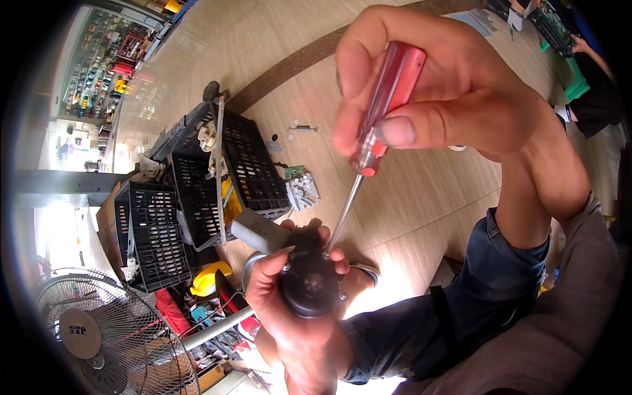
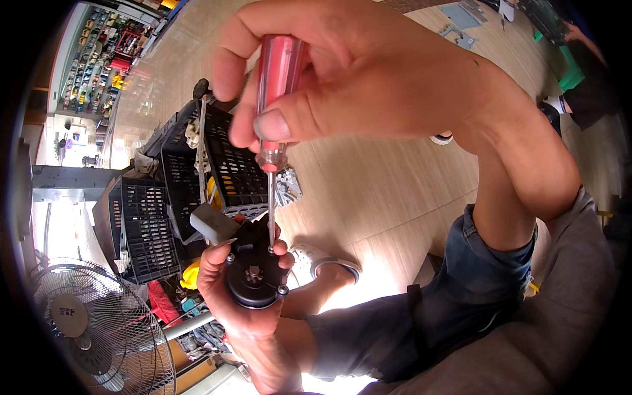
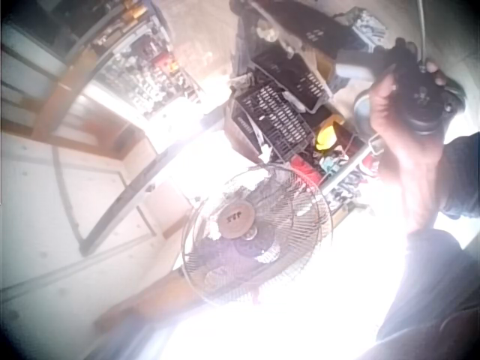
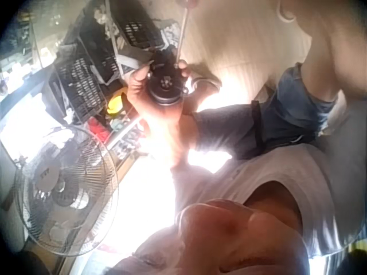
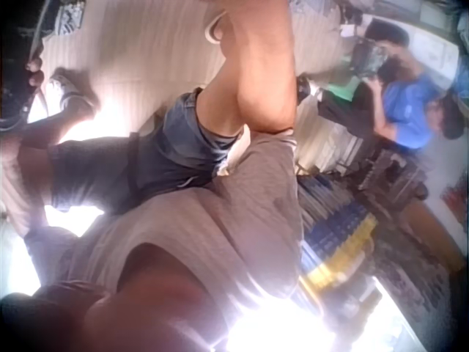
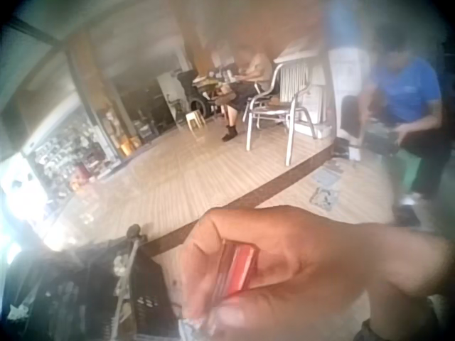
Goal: The person unscrews several screws from a black motor housing using a screwdriver while holding the housing in their other hand.
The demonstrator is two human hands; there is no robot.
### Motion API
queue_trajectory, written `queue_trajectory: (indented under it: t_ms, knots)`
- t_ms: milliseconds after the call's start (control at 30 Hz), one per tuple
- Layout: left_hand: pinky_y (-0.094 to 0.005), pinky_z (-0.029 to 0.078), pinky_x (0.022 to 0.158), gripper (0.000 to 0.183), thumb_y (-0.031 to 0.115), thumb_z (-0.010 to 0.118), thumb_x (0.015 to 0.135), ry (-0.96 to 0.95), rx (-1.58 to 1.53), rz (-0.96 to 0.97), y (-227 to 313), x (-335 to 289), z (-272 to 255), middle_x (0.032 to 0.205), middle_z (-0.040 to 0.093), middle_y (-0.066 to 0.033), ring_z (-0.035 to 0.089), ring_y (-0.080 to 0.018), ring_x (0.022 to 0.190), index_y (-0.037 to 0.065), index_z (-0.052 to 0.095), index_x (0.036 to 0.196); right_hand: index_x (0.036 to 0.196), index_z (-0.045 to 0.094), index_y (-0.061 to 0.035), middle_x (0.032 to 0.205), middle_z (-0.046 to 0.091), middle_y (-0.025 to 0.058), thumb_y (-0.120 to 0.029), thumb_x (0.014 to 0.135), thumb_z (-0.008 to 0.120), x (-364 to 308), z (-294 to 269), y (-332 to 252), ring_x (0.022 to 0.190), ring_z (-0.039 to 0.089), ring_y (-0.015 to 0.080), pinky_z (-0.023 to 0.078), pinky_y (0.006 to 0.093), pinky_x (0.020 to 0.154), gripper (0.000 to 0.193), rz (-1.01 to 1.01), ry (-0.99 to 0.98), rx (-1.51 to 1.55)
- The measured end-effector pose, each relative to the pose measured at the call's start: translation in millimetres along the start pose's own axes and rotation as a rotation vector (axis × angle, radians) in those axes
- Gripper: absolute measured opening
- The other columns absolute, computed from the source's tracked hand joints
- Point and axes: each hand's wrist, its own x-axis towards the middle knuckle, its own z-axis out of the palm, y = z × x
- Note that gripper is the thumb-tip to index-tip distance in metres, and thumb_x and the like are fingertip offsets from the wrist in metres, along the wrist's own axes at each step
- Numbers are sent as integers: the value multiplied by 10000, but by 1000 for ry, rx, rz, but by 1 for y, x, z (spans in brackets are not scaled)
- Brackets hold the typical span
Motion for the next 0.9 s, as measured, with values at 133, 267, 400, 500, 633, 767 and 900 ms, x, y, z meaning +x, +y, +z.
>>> queue_trajectory:
  t_ms: [133,267,400,500,633,767,900]
  knots:
    - [-464,521,736,422,225,577,881,23,-19,20,1,-2,-1,1117,638,-280,637,-374,862,32,606,1255,1196,539,4,1023,671,81,-140,985,639,6,2,1,995,658,146,513,357,994,274,-36,-16,-22]
    - [-463,519,737,417,228,581,879,-13,6,-12,-1,0,4,1113,641,-275,637,-372,865,34,605,1247,1196,546,-17,997,681,72,-199,966,681,59,16,-97,955,659,134,538,341,925,323,1028,488,367]
    - [-469,516,742,408,228,588,875,-9,2,-2,0,-1,4,1112,641,-269,636,-373,864,39,604,1236,1208,537,-19,1092,670,97,-216,953,700,13,15,-73,1066,651,157,540,358,923,361,611,319,151]
    - [-475,516,746,407,226,589,874,-6,-12,3,2,-1,-2,1116,639,-268,638,-376,865,42,604,1236,1252,501,-23,1159,654,102,-187,953,689,1,-14,-13,1163,623,179,507,389,999,390,248,-184,139]
    - [-474,518,748,409,226,585,876,-13,-16,6,2,0,-3,1113,643,-266,640,-379,871,41,603,1240,1194,541,-13,1033,685,80,-198,949,709,33,51,-52,959,659,130,535,303,822,350,374,270,48]
    - [-471,521,746,408,227,585,876,-2,-9,16,3,-1,-3,1110,645,-263,643,-383,868,43,605,1240,1166,560,-5,965,699,69,-204,951,712,29,42,-58,848,662,107,533,258,721,330,447,385,-196]
    - [-471,525,741,403,224,585,875,-3,-7,3,1,-1,2,1102,650,-258,645,-386,861,46,613,1235,1166,562,-2,972,700,72,-196,957,704,9,4,-26,840,659,108,529,252,718,319,277,81,-148]
